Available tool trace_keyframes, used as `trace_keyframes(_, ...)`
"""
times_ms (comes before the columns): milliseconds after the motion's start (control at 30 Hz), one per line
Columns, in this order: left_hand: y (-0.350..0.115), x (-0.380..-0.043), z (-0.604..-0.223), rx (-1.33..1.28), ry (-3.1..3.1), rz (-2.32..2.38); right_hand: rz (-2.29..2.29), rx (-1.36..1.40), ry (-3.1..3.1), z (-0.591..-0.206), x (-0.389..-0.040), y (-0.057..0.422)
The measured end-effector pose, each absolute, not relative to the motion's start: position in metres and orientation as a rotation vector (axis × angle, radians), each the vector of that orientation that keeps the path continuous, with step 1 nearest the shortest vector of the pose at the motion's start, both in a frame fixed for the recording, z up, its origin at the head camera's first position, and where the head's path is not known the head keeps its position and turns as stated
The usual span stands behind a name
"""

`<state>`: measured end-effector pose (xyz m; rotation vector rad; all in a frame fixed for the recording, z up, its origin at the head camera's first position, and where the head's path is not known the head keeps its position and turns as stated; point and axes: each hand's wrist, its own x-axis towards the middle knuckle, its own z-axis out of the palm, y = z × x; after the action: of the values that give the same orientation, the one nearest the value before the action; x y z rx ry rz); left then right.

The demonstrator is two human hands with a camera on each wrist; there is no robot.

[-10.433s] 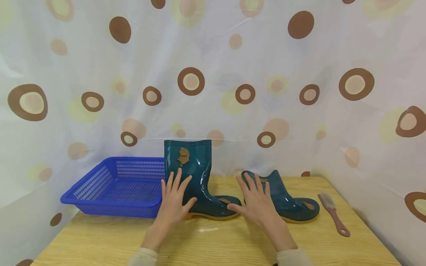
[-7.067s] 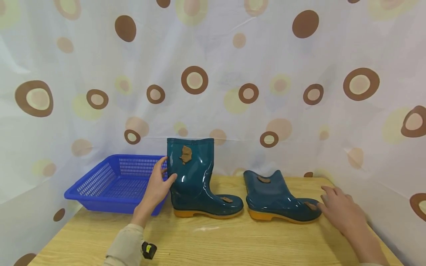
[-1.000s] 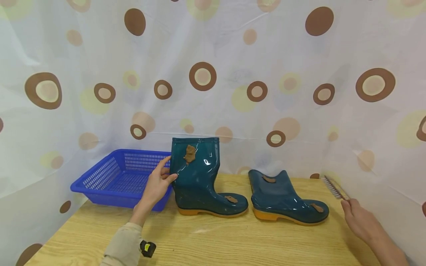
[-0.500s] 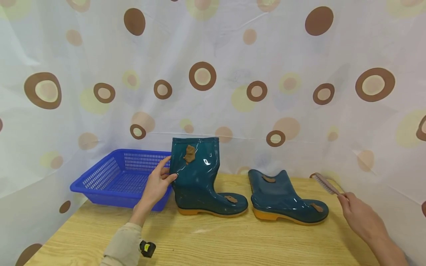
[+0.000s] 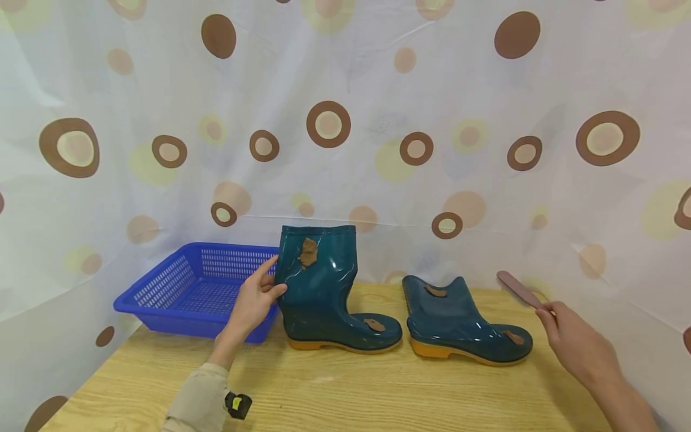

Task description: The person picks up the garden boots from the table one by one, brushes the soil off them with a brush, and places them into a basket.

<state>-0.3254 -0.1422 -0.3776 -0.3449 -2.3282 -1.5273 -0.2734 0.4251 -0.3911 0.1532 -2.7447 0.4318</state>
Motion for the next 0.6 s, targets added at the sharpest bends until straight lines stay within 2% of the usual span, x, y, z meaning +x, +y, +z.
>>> trace_keyframes(600, -0.142, -0.323, -0.377, -0.324, -2.338, -1.579, 0.362, 0.302, -2.582, -0.37, -0.27, 0.394)
